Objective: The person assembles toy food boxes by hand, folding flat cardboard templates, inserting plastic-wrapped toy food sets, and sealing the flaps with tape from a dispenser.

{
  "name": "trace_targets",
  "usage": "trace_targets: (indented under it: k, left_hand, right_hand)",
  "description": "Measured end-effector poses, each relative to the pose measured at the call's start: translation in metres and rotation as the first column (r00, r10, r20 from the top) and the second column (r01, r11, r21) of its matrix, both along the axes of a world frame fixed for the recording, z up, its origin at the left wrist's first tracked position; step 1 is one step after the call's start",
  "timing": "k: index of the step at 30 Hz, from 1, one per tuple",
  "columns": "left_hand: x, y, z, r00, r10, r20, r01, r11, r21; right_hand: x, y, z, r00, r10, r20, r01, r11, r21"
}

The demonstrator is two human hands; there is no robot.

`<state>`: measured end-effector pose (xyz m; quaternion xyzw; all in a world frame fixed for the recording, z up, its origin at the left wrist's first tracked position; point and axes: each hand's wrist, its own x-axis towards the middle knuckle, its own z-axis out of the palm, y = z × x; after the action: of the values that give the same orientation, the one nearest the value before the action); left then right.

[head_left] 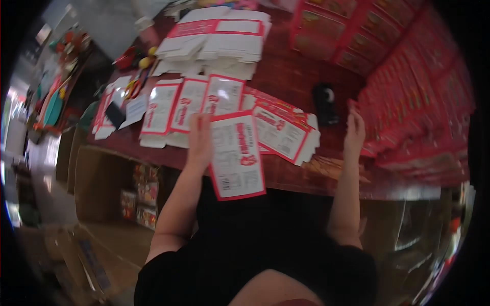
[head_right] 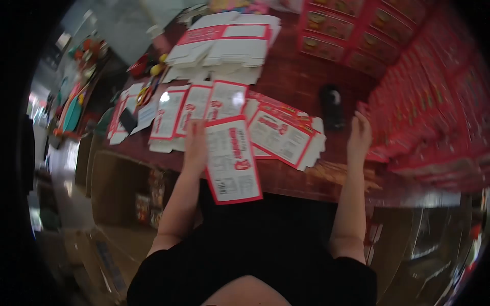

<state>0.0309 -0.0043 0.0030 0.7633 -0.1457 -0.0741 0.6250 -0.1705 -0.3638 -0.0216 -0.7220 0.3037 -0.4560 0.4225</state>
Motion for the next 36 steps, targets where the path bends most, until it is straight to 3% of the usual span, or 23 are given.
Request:
trace_targets:
  k: [1,2,4,6,9,13,16,19,22,25,28,31,34,35,36]
  left_hand:
    - [-0.006,0.008,0.024,0.997,0.057,0.056,-0.062,0.994,0.094]
    - [-0.003,0.013,0.013,0.997,0.063,0.039,-0.061,0.997,-0.05]
    - [-0.001,0.019,0.006,0.999,0.032,-0.028,-0.036,0.986,-0.162]
    - [0.006,0.021,-0.007,0.994,0.014,-0.112,-0.041,0.968,-0.247]
    - [-0.002,0.018,0.0,0.992,0.04,-0.117,-0.063,0.977,-0.204]
    - [-0.006,0.016,0.004,0.998,0.005,-0.067,-0.014,0.989,-0.145]
    - [-0.009,0.014,0.006,0.996,0.007,-0.094,-0.024,0.983,-0.182]
    - [-0.009,0.014,0.003,0.996,0.009,-0.094,-0.026,0.983,-0.18]
    - [-0.008,0.012,0.002,0.997,0.006,-0.071,-0.019,0.983,-0.184]
    - [-0.012,0.008,0.01,0.995,0.005,-0.105,-0.019,0.991,-0.132]
    - [-0.012,0.001,0.01,1.0,-0.008,-0.025,0.005,0.994,-0.114]
    - [-0.015,-0.004,0.017,0.993,-0.062,-0.099,0.046,0.987,-0.157]
    - [-0.014,-0.007,0.022,0.993,-0.115,-0.021,0.113,0.989,-0.095]
    - [-0.015,-0.008,0.024,0.99,-0.139,0.003,0.139,0.988,-0.061]
    - [-0.014,-0.01,0.024,0.981,-0.166,0.096,0.163,0.986,0.034]
  right_hand:
    - [-0.008,-0.019,-0.011,0.989,-0.105,-0.106,0.09,0.986,-0.139]
    - [-0.011,-0.029,-0.021,0.958,-0.2,-0.204,0.14,0.951,-0.275]
    - [-0.013,-0.037,-0.04,0.905,-0.237,-0.354,0.164,0.961,-0.224]
    - [-0.005,-0.03,-0.037,0.949,-0.135,-0.285,0.133,0.991,-0.026]
    - [0.008,-0.025,-0.031,0.985,0.055,-0.16,-0.032,0.989,0.147]
    - [0.015,-0.039,-0.019,0.919,0.263,-0.294,-0.136,0.91,0.391]
    - [0.016,-0.058,-0.024,0.91,0.406,-0.09,-0.256,0.717,0.648]
    - [0.021,-0.047,-0.033,0.962,0.271,-0.043,-0.211,0.832,0.513]
    - [0.025,-0.024,-0.042,0.963,0.058,0.265,-0.178,0.87,0.46]
    - [0.024,-0.015,-0.05,0.918,0.015,0.395,-0.225,0.842,0.491]
    - [0.023,-0.012,-0.058,0.904,-0.071,0.421,-0.237,0.736,0.634]
    - [0.02,0.006,-0.073,0.894,-0.086,0.439,-0.326,0.549,0.77]
    - [0.016,0.029,-0.058,0.935,-0.027,0.355,-0.259,0.631,0.731]
    - [0.018,0.048,-0.037,0.917,0.044,0.396,-0.327,0.651,0.686]
    - [0.019,0.062,-0.02,0.89,0.265,0.372,-0.448,0.658,0.605]
